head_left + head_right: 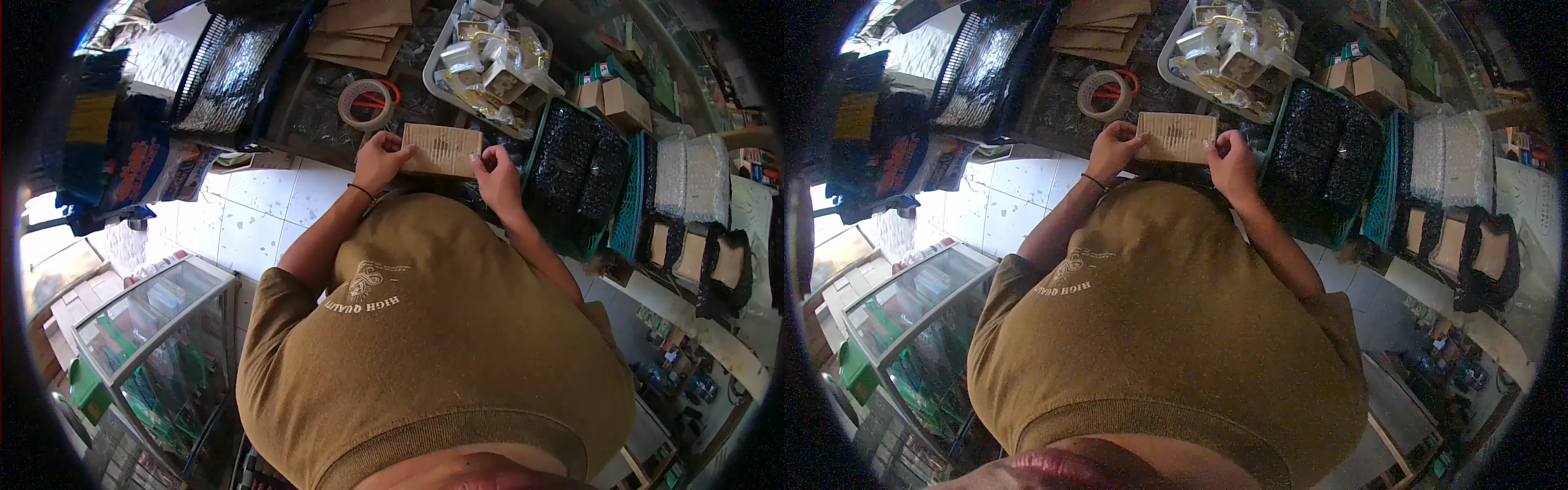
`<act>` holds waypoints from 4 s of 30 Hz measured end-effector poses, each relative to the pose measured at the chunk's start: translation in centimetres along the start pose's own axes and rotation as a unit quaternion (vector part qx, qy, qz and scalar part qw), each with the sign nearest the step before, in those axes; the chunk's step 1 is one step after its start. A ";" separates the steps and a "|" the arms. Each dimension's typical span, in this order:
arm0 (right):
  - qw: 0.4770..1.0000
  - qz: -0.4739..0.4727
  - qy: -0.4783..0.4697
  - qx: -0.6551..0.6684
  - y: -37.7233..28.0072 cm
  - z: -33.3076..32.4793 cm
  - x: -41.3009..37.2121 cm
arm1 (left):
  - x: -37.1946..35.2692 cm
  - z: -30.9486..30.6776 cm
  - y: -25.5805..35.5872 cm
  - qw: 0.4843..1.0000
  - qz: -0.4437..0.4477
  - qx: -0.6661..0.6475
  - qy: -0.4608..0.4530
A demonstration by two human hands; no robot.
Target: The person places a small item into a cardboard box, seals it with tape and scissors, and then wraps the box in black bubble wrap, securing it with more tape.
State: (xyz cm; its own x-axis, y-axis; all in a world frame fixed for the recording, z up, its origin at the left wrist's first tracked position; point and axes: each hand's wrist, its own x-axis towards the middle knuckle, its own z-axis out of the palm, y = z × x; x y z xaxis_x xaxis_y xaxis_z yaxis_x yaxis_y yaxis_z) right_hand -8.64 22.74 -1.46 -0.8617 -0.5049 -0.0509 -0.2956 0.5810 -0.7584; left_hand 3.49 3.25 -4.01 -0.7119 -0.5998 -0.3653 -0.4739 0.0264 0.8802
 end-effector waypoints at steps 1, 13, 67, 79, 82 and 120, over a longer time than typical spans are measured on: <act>1.000 -0.004 -0.004 -0.002 0.2 -0.1 0.0 | 0.1 0.2 -0.2 1.000 -0.015 -0.014 0.007; 0.995 0.041 -0.044 0.074 1.6 -1.0 0.5 | -0.8 1.3 -0.2 0.992 -0.042 -0.109 0.038; 0.905 0.056 0.026 0.421 0.1 0.1 -3.3 | 0.8 -3.4 4.0 0.916 0.155 -0.269 -0.254; 0.908 0.089 0.046 0.407 2.1 1.8 -3.2 | 1.8 -3.2 1.7 0.924 0.137 -0.236 -0.269; 0.922 0.098 0.046 0.373 2.1 1.4 -3.1 | 2.4 -3.0 1.0 0.931 0.144 -0.225 -0.247; 0.973 0.042 -0.004 0.226 4.9 0.6 -3.0 | -2.1 2.3 2.0 0.978 -0.013 -0.160 -0.136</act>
State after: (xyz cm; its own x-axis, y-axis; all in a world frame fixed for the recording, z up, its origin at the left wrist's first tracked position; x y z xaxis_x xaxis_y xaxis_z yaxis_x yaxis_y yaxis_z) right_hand -7.30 26.71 -5.45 -0.8714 -0.4731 -0.1295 -0.0105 0.2820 -0.9594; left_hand 2.83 6.45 -2.19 -0.8345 -0.3602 -0.4169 -0.3379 -0.2631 0.9037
